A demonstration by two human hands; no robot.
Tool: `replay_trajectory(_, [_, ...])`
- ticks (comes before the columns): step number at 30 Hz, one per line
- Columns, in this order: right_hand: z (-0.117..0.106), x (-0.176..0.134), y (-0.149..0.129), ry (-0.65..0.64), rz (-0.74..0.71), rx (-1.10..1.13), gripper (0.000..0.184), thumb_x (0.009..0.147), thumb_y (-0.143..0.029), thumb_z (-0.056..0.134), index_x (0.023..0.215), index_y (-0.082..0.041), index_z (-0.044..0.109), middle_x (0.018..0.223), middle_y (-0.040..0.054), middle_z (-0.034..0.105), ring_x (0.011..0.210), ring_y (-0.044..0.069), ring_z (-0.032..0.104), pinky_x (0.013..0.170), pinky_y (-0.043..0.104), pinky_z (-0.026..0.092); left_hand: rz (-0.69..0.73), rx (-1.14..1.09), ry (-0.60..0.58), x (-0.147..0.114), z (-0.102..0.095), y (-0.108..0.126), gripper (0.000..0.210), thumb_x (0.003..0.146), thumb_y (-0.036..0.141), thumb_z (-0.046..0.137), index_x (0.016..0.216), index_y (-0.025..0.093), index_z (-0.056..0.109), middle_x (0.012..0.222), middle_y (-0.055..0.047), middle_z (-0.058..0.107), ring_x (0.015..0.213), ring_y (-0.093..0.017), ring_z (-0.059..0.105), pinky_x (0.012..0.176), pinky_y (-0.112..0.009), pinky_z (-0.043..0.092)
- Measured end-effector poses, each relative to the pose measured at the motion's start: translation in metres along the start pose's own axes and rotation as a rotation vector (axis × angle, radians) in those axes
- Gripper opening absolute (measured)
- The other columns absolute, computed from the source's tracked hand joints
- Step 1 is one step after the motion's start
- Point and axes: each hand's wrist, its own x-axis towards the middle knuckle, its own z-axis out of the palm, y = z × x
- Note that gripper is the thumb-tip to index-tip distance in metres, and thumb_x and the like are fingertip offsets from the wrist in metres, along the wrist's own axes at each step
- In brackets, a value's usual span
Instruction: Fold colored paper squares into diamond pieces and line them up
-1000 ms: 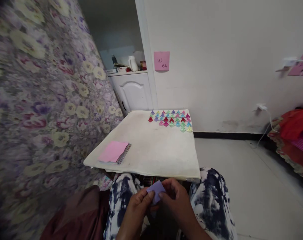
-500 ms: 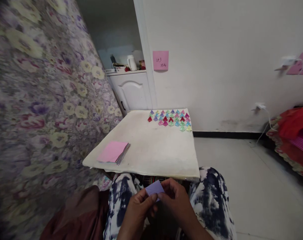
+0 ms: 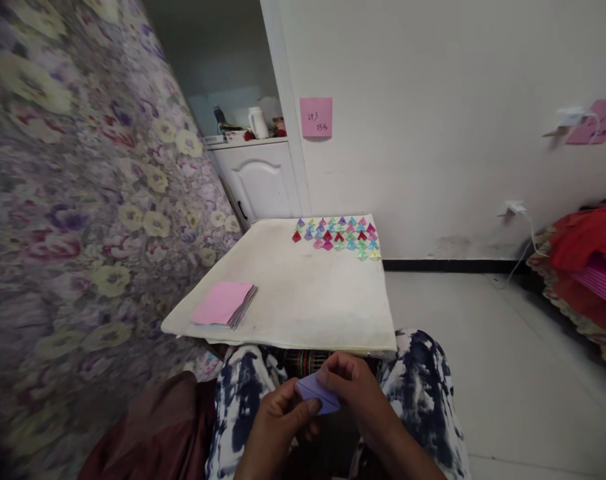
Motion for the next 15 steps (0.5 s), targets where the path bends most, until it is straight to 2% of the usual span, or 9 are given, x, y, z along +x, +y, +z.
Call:
replay_trajectory(6, [0.002, -0.005, -0.003, -0.048, 0.077, 0.112, 0.03, 0.064, -0.035, 0.075, 0.077, -0.014, 0.058, 0.062, -0.003, 0.057, 0.052, 0.007, 0.047, 0.05, 0.019, 0.032, 0.024, -0.015, -0.068, -0.001, -0.002, 0.005, 0.019, 0.064, 0.029, 0.072, 0.072, 0.012, 0.067, 0.053, -0.001, 0.063, 0.049, -0.013, 0.056, 0.049, -0.022, 0.042])
replay_trajectory(15, [0.005, -0.008, 0.001, -0.097, 0.136, 0.129, 0.028, 0.067, -0.038, 0.073, 0.076, -0.015, 0.058, 0.055, -0.0059, 0.052, 0.043, 0.005, 0.039, 0.043, 0.017, 0.028, 0.043, -0.138, -0.008, -0.003, 0.004, 0.012, 0.023, 0.06, 0.023, 0.076, 0.066, 0.016, 0.055, 0.054, -0.001, 0.066, 0.048, -0.013, 0.059, 0.049, -0.021, 0.044])
